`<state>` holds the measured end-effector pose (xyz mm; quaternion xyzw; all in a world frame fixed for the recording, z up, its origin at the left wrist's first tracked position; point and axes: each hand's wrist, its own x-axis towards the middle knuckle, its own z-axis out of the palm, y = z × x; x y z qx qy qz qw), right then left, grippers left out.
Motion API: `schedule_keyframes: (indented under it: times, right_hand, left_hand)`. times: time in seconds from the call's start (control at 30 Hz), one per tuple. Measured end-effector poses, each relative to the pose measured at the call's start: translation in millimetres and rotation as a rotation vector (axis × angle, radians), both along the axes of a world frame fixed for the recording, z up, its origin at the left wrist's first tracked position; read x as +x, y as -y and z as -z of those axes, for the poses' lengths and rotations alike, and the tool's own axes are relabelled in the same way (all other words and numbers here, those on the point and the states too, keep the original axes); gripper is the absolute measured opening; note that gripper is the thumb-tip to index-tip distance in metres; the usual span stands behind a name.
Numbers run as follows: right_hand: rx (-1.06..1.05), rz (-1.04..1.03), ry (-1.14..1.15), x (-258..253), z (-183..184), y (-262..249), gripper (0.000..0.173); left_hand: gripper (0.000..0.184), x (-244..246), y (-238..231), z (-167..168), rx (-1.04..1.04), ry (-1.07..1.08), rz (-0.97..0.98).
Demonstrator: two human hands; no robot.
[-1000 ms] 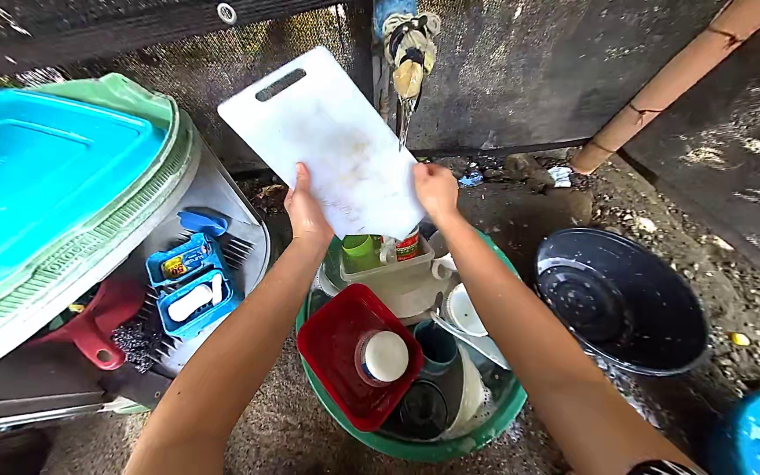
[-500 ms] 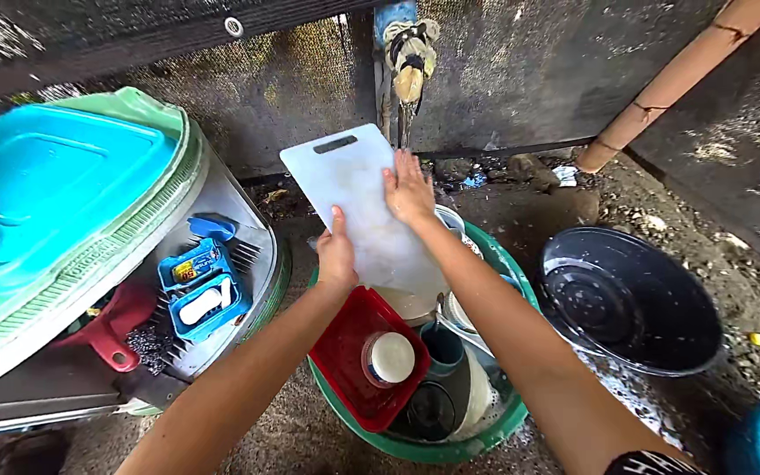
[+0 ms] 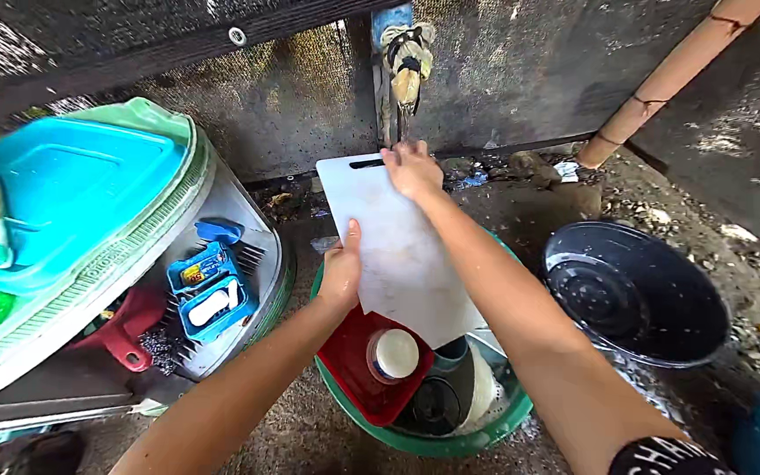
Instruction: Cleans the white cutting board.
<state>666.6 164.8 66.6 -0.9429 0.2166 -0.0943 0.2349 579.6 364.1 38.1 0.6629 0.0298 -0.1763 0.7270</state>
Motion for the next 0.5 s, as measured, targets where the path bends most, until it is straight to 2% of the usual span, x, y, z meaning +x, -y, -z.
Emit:
schedule_keyframes:
  times: [0.03,0.1,0.2,0.27,0.3,0.37,0.4,0.47,0.5]
  right_hand:
    - [-0.005,0.029,0.012,-0.1,-2.0,9.6,0.057]
    - [0.163,0.065,0.079,-1.1,-2.2,31.9,0.052]
    - [0.734,0.006,0.204,-18.1,6.5,55.5,0.047]
    - [0.979,-0.087,0.154,-39.9,3.8,61.4,0.043]
    - [1.018,-0.119,0.153,-47.5,2.3,63.4,0.038]
    - [0.988,-0.122,0.225,-55.0,-0.9,65.0,0.029]
    - [0.934,-0.117,0.255,-57.1,-2.3,66.1,0.027]
    - [0.774,-0.138,0.255,-62.3,-3.5,68.4,0.027]
    - [0.692,-0.159,0.230,-65.7,-4.5,67.5,0.027]
  left_hand:
    - [0.055,0.6,-1.3,1.5,0.017,-0.005,0.006]
    - [0.053,6.3,-2.2,5.7,0.052,0.017,0.008]
    - [0.053,27.0,2.4,14.2,0.108,0.096,-0.001]
    - [0.056,48.0,13.1,21.9,0.122,0.129,-0.046]
    - [0.055,59.0,21.5,26.9,0.154,0.165,-0.082]
    - [0.053,75.1,39.1,33.6,0.356,0.297,-0.109]
    - [0.060,77.4,49.7,31.7,0.488,0.380,-0.087]
    - [0.085,79.3,77.1,22.9,0.674,0.587,-0.015]
    - [0.086,80.7,93.7,18.3,0.710,0.723,-0.005]
